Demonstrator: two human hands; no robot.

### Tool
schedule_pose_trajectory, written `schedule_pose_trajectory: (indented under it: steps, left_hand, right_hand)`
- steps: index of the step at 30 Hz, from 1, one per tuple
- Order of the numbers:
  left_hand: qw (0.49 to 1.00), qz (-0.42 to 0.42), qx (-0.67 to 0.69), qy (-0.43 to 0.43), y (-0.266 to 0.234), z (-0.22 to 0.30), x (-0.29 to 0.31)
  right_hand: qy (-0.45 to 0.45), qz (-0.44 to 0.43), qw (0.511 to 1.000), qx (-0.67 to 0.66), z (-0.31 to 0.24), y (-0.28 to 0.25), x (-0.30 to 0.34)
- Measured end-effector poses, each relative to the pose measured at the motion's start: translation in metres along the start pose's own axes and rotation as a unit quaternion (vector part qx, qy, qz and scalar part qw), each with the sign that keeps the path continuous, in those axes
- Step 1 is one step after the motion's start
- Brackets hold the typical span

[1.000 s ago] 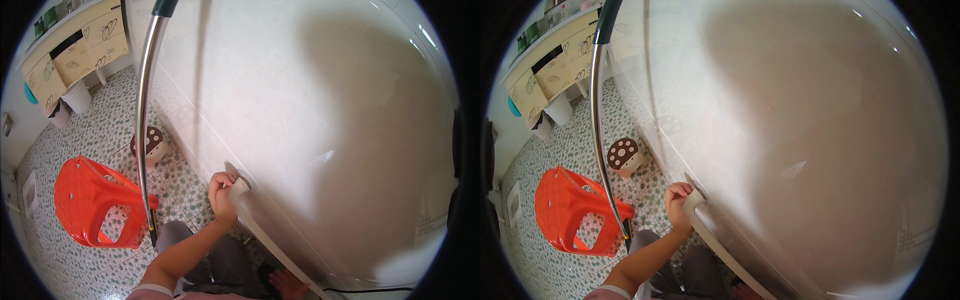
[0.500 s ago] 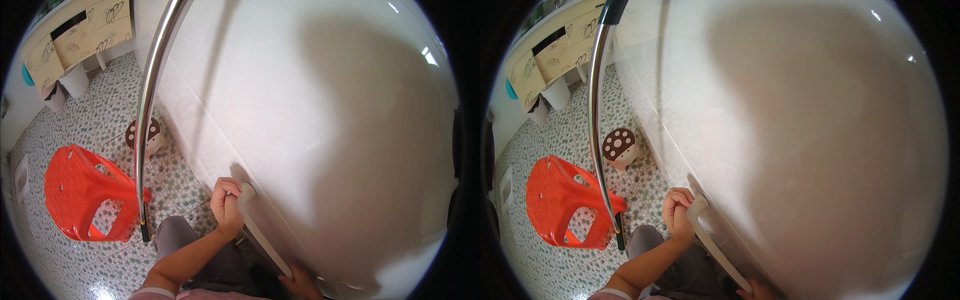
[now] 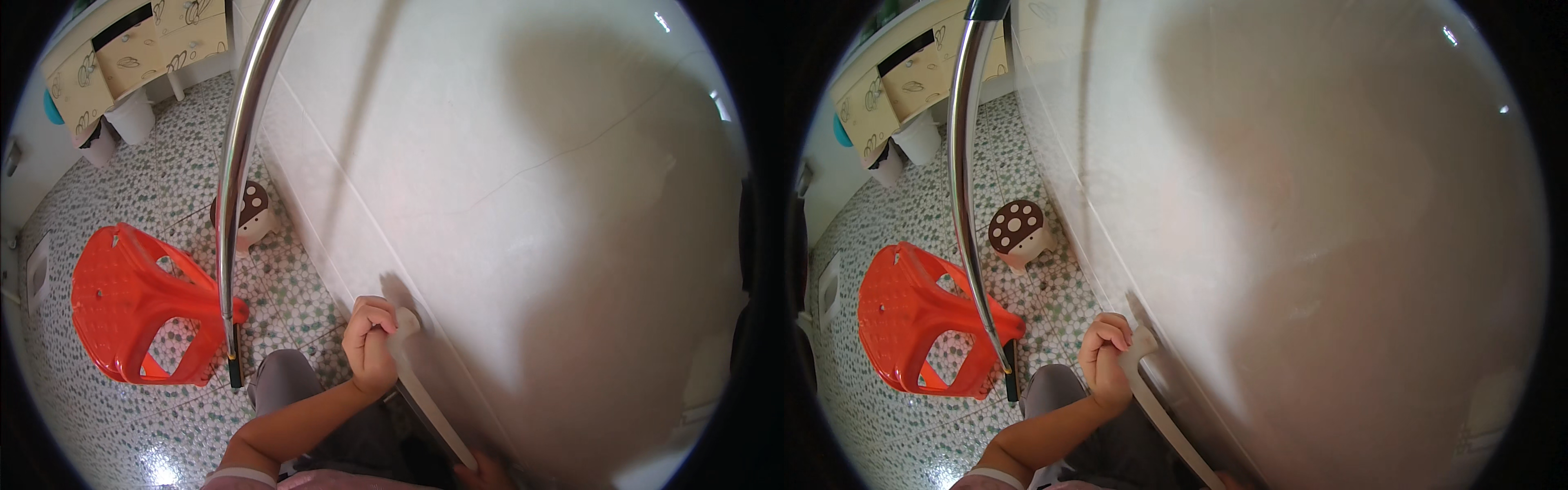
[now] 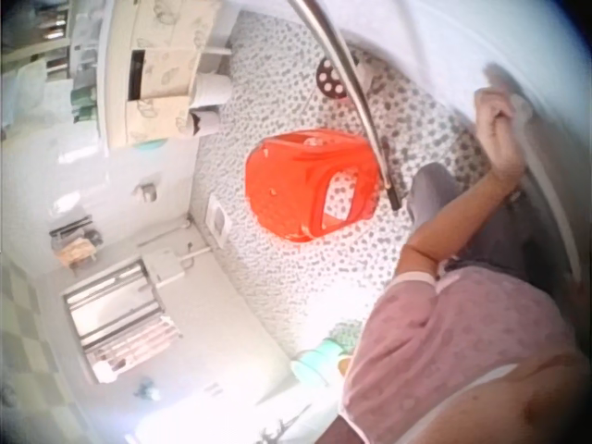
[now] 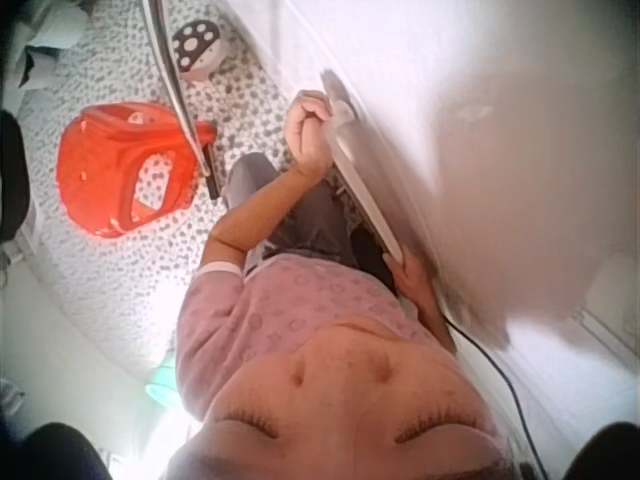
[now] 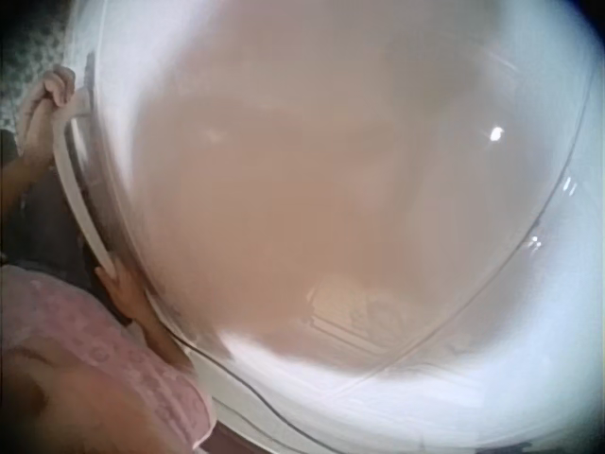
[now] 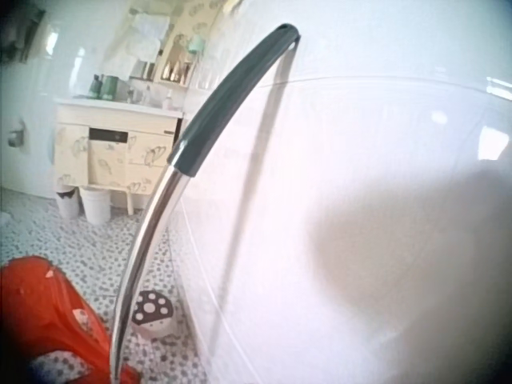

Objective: The person installs a wall-mounted rack by pressing adhesive pads onto the wall and attaching the rack. They then place a pair of slippers on the rack and use a squeegee to clean the wall and floor.

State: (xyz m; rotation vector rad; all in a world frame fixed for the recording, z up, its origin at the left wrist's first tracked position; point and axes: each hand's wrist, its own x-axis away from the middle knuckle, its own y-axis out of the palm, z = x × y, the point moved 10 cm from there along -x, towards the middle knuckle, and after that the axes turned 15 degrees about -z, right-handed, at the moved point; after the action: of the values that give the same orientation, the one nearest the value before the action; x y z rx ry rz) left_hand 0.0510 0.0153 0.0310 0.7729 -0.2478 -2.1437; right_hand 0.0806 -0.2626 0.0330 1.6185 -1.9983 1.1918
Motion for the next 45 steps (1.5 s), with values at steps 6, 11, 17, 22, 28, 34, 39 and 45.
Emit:
schedule_pose_trajectory:
  steps: [6, 11, 17, 22, 28, 34, 39, 45]
  left_hand:
    - [0.996, -0.058, -0.006, 0.072, 0.021, 0.021, -0.011]
    - [0.993, -0.078, 0.013, 0.085, 0.018, 0.02, -0.006]
    - [0.995, -0.063, 0.058, 0.048, 0.005, -0.004, 0.002]
    - [0.996, -0.052, 0.037, 0.061, 0.002, -0.008, 0.0]
    - [0.998, -0.045, -0.002, 0.054, 0.005, 0.002, -0.004]
    - [0.991, -0.101, -0.061, 0.054, 0.012, 0.008, -0.013]
    - [0.991, -0.097, -0.033, 0.088, 0.012, 0.008, -0.005]
    - [0.992, -0.082, -0.028, 0.088, 0.011, 0.002, 0.0]
  right_hand:
    - [0.051, 0.017, 0.998, -0.036, 0.012, -0.001, 0.016]
    - [0.093, 0.001, 0.996, -0.01, 0.013, 0.007, 0.015]
    - [0.158, -0.003, 0.987, -0.029, 0.021, 0.013, 0.008]
    - [0.122, -0.007, 0.991, -0.047, 0.011, 0.012, -0.001]
    - [0.089, -0.028, 0.995, -0.043, 0.009, 0.004, -0.003]
    - [0.052, -0.03, 0.995, -0.078, 0.004, 0.009, -0.007]
    - [0.079, -0.036, 0.994, -0.061, 0.008, 0.006, -0.003]
    - [0.084, -0.039, 0.994, -0.058, 0.012, 0.004, -0.003]
